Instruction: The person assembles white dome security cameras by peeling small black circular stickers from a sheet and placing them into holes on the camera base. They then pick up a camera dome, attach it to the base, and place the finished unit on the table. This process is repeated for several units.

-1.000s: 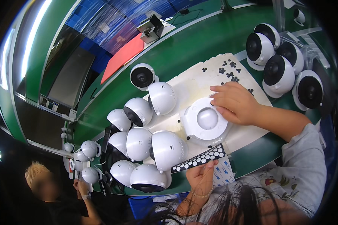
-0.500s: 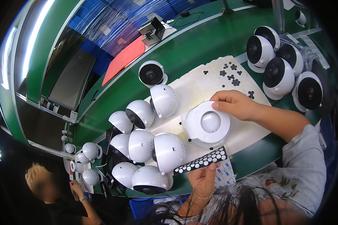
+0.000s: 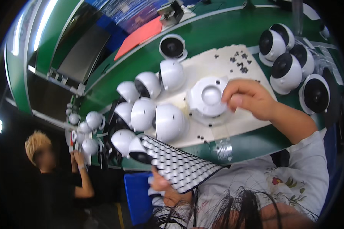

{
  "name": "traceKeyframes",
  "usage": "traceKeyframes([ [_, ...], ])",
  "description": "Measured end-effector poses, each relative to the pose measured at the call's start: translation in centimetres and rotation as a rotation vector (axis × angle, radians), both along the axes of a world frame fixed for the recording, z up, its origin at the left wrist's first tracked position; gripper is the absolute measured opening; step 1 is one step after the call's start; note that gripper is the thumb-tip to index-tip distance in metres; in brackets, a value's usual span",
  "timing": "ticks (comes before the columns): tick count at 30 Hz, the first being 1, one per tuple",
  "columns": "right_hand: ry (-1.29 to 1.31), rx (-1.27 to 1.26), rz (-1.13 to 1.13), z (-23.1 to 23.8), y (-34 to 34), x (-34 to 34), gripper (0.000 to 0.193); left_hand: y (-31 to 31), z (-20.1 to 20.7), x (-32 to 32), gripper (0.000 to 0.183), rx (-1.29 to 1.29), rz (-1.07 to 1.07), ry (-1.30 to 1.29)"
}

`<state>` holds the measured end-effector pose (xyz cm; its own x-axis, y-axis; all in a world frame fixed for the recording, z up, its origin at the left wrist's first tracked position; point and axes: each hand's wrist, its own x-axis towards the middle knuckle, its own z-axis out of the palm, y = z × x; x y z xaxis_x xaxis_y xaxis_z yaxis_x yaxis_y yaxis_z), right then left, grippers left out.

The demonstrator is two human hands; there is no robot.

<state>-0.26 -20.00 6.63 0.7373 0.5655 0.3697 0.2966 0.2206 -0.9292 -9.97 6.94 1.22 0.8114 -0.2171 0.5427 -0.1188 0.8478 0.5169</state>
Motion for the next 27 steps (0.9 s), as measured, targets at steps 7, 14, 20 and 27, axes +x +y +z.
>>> traceKeyframes([
  [7,0.186,-0.07,0.565,-7.5,7.6,-4.2,0.074,0.3,0.8,0.2,0.046,-0.054,0.058,0.346],
  [14,0.419,0.036,0.391,-3.9,3.8,-4.7,0.037,-1.6,-0.6,1.2,0.044,-0.052,0.123,0.593],
  [20,-0.181,0.049,-0.014,-1.5,0.8,-3.6,0.033,-3.3,-2.1,-0.1,0.043,0.015,0.177,0.633],
  [27,0.303,0.244,0.094,-0.6,2.0,-5.5,0.026,-2.3,-1.9,-2.2,0.041,0.296,0.543,0.36],
])
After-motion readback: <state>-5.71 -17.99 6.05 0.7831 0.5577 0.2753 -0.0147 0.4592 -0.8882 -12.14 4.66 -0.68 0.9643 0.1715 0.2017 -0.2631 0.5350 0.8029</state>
